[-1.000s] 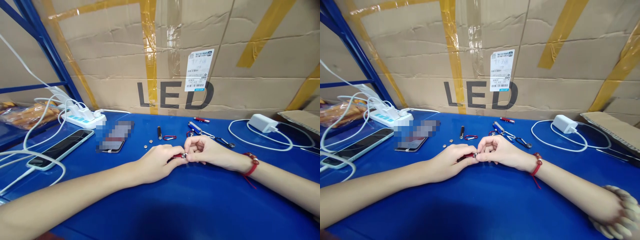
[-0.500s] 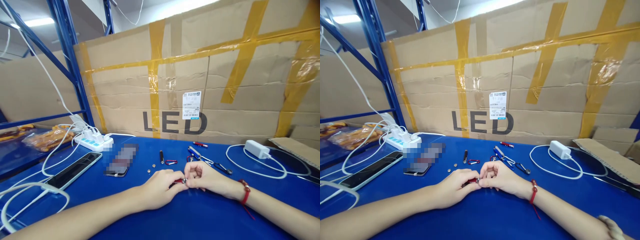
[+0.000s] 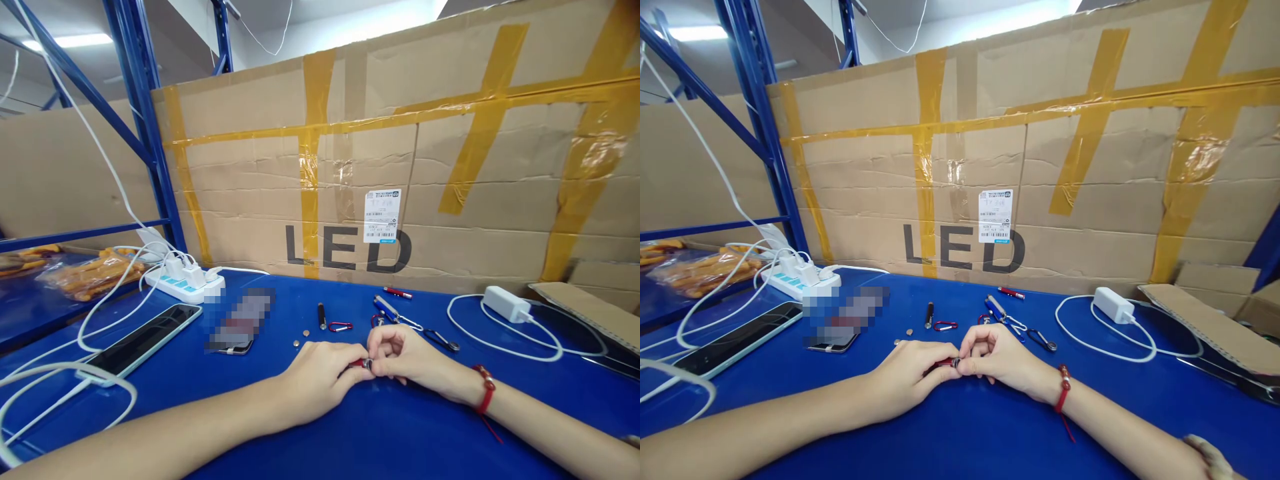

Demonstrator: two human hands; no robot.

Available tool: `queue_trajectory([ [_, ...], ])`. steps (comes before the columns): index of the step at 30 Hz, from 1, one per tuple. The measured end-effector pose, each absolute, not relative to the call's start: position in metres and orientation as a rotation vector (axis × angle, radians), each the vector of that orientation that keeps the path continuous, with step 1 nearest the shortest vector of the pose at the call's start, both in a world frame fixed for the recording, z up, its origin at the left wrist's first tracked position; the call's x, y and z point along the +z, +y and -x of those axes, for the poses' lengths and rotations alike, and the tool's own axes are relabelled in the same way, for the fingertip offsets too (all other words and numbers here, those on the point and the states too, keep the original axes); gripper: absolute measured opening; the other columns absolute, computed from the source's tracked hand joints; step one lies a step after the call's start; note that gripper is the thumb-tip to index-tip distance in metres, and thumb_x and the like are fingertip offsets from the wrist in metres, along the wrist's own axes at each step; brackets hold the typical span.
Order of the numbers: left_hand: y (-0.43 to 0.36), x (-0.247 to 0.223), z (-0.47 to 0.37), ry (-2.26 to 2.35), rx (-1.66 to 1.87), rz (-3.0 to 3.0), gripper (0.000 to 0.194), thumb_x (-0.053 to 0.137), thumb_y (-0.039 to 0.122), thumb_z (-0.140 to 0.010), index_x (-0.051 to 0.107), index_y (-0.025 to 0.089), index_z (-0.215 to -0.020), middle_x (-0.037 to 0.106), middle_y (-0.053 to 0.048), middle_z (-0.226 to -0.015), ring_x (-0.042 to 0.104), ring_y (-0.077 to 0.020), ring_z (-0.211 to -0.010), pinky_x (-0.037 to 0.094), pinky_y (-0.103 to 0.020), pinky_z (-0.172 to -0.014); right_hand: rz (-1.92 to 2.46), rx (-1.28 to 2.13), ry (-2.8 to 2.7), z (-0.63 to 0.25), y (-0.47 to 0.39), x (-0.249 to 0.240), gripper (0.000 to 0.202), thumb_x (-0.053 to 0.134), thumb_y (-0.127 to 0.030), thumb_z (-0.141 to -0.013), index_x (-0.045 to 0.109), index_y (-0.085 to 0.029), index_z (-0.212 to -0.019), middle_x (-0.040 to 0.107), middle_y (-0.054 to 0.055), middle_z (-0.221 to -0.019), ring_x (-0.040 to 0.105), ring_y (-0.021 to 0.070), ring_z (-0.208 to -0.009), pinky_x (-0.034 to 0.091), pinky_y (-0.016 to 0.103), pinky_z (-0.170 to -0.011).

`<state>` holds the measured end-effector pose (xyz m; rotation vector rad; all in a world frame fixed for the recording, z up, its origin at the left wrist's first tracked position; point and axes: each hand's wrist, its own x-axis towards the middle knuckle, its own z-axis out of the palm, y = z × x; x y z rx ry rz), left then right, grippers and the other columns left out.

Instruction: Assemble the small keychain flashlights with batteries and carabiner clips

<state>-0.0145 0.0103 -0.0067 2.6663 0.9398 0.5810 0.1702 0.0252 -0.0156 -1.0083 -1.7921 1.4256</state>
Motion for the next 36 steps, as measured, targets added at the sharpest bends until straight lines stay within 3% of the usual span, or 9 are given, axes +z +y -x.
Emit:
queue_trajectory([
  [8, 0.015, -0.008, 0.013, 0.992, 0.568, -2.592, 0.018, 0.042, 0.033, -0.086, 0.053, 0.020, -0.079, 0.060, 0.003, -0.076, 0.056, -0.0124, -0.070, 0.036, -0.019, -0.060, 0.979, 1.388, -1.733, -0.170, 0.026, -0.018, 0.026, 0.073, -0.030, -0.057, 0.054, -0.013, -0.061, 0.052, -0.005, -0.052, 0.046, 0.0039, -0.041, 0.037, 0.014, -0.035],
  [13, 0.013, -0.007, 0.012, 0.869, 0.644, -2.483, 0.015, 0.037, 0.024, -0.088, 0.050, 0.019, -0.091, 0.059, 0.000, -0.087, 0.054, -0.0120, -0.080, 0.038, -0.019, -0.070, 0.958, 1.372, -1.699, -0.173, 0.030, -0.023, 0.026, 0.071, -0.032, -0.060, 0.055, -0.013, -0.065, 0.052, -0.004, -0.054, 0.045, 0.0032, -0.039, 0.037, 0.014, -0.035],
  [19, 0.012, -0.005, 0.014, 0.822, 0.612, -2.510, 0.020, 0.032, 0.021, -0.088, 0.050, 0.017, -0.096, 0.053, -0.001, -0.075, 0.050, -0.0122, -0.068, 0.040, -0.021, -0.064, 0.933, 1.387, -1.679, -0.173, 0.028, -0.021, 0.030, 0.072, -0.035, -0.058, 0.052, -0.013, -0.063, 0.051, -0.005, -0.055, 0.045, 0.0036, -0.040, 0.037, 0.015, -0.034],
  [22, 0.012, -0.005, 0.014, 0.784, 0.630, -2.521, 0.020, 0.032, 0.020, -0.088, 0.051, 0.017, -0.095, 0.055, -0.002, -0.078, 0.051, -0.0125, -0.072, 0.040, -0.021, -0.067, 0.957, 1.283, -1.728, -0.172, 0.024, -0.018, 0.032, 0.073, -0.037, -0.056, 0.051, -0.013, -0.058, 0.050, -0.003, -0.059, 0.045, 0.0036, -0.041, 0.035, 0.015, -0.033],
  [27, 0.013, -0.008, 0.013, 0.759, 0.716, -2.499, 0.020, 0.034, 0.017, -0.088, 0.053, 0.016, -0.095, 0.056, -0.002, -0.081, 0.051, -0.0123, -0.074, 0.040, -0.020, -0.068, 0.943, 0.968, -1.850, -0.171, 0.018, -0.017, 0.032, 0.068, -0.041, -0.063, 0.053, -0.014, -0.055, 0.049, 0.000, -0.070, 0.044, 0.0030, -0.042, 0.036, 0.016, -0.033],
  [36, 0.018, -0.010, 0.016, 0.788, 0.708, -2.446, 0.022, 0.033, 0.017, -0.088, 0.053, 0.018, -0.098, 0.054, 0.001, -0.075, 0.049, -0.0104, -0.067, 0.038, -0.019, -0.065, 0.911, 0.642, -2.018, -0.169, 0.013, -0.015, 0.024, 0.062, -0.036, -0.071, 0.058, -0.017, -0.058, 0.051, 0.002, -0.072, 0.049, 0.0097, -0.058, 0.041, 0.020, -0.045],
])
